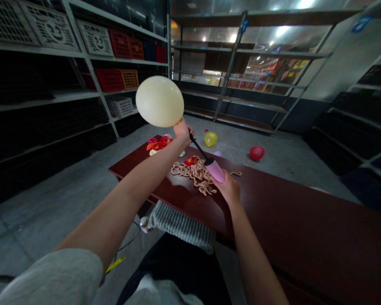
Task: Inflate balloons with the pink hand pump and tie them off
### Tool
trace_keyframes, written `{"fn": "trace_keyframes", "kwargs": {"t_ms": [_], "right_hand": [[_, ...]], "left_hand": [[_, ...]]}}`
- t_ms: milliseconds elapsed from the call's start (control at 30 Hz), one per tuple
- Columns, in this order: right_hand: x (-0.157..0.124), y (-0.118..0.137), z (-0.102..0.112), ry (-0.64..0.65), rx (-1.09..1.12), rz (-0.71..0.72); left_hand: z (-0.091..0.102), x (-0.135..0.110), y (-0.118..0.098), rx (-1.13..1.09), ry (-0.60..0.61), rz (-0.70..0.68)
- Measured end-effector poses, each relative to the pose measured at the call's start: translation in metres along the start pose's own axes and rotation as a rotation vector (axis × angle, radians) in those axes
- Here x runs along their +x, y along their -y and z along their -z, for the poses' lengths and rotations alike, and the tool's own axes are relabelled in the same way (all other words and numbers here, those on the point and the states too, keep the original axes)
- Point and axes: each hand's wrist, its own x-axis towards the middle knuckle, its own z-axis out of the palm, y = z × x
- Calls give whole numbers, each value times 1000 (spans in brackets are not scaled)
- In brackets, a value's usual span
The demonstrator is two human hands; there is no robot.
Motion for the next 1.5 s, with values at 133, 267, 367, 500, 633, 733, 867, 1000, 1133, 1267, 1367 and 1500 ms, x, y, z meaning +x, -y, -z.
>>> {"fn": "trace_keyframes", "kwargs": {"t_ms": [133, 267, 367, 500, 633, 733, 867, 1000, 1133, 1267, 1367, 1500], "right_hand": [[4, -4, -5, 7, 95, -37], [8, -11, -4, -4, 147, -140], [11, -16, -1, -57, 151, -249], [15, -20, -1, -72, 188, -278], [16, -20, -2, -94, 217, -271], [15, -20, 1, -104, 173, -276], [14, -16, 5, -102, 96, -254], [12, -7, 5, -59, -4, -215], [9, 2, 3, -43, -100, -126], [6, 5, 3, -23, -118, -55], [6, 5, 3, -25, -109, -19], [5, 4, 2, -23, -92, -1]], "left_hand": [[-28, 0, -20, 63, 136, -21], [-54, -15, -15, 90, 361, -37], [-69, -29, 3, 89, 412, -39], [-74, -45, 41, 143, 426, 12], [-61, -66, 86, 168, 370, 93], [-48, -78, 106, 140, 343, 98], [-38, -75, 111, 113, 292, 103], [-25, -53, 107, 134, 135, 153], [-5, -30, 94, 157, -23, 197], [6, -16, 67, 143, -69, 176], [6, -11, 42, 138, -32, 130], [-1, -5, 8, 177, -33, 59]]}}
